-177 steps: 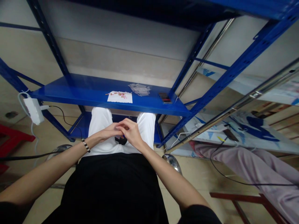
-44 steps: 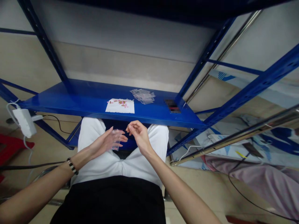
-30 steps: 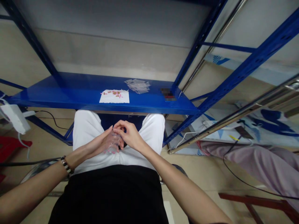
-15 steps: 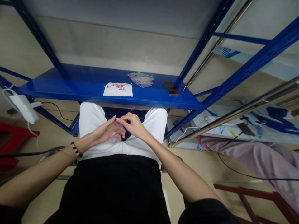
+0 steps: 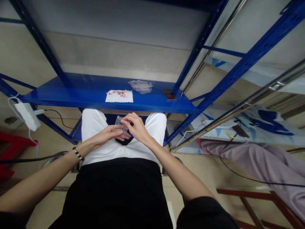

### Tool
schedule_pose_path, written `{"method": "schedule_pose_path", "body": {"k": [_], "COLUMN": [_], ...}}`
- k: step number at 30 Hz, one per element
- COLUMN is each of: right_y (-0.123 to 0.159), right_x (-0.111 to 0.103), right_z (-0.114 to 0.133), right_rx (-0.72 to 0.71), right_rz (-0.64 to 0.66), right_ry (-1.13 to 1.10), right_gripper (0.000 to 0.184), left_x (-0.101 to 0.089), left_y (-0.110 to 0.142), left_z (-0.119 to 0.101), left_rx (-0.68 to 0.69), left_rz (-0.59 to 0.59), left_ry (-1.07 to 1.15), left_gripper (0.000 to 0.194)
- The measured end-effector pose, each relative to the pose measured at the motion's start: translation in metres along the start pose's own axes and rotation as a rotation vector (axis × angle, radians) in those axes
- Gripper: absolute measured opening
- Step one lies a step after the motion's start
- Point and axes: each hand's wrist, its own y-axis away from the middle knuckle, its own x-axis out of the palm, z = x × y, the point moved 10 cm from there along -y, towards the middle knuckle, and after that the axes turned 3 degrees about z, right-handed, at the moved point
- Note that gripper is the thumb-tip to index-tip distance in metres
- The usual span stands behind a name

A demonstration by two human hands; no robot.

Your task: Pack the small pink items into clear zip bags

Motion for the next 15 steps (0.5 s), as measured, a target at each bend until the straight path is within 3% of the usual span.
{"method": "schedule_pose_path", "body": {"k": [7,9,13,15], "right_y": [0.003,0.004,0.016,0.025], "right_x": [0.004,-0.001,-0.017,-0.018], "right_z": [-0.001,-0.004,-0.026,-0.040], "right_rx": [-0.024,0.030,0.245,0.348], "right_rz": [-0.013,-0.101,-0.364,-0.415], "right_ry": [0.089,0.027,-0.151,-0.259], "right_gripper": [0.022,0.020,0.053,0.054], "left_x": [-0.023,-0.027,-0.032,-0.031], "left_y": [-0.001,0.000,0.001,0.001], "left_z": [0.018,0.013,-0.005,-0.011], "left_rx": [-0.129,-0.094,0.034,0.077], "left_rz": [-0.138,-0.181,-0.253,-0.263], "left_ry": [-0.225,-0.273,-0.235,-0.166], "left_gripper": [0.046,0.044,0.042,0.041]}}
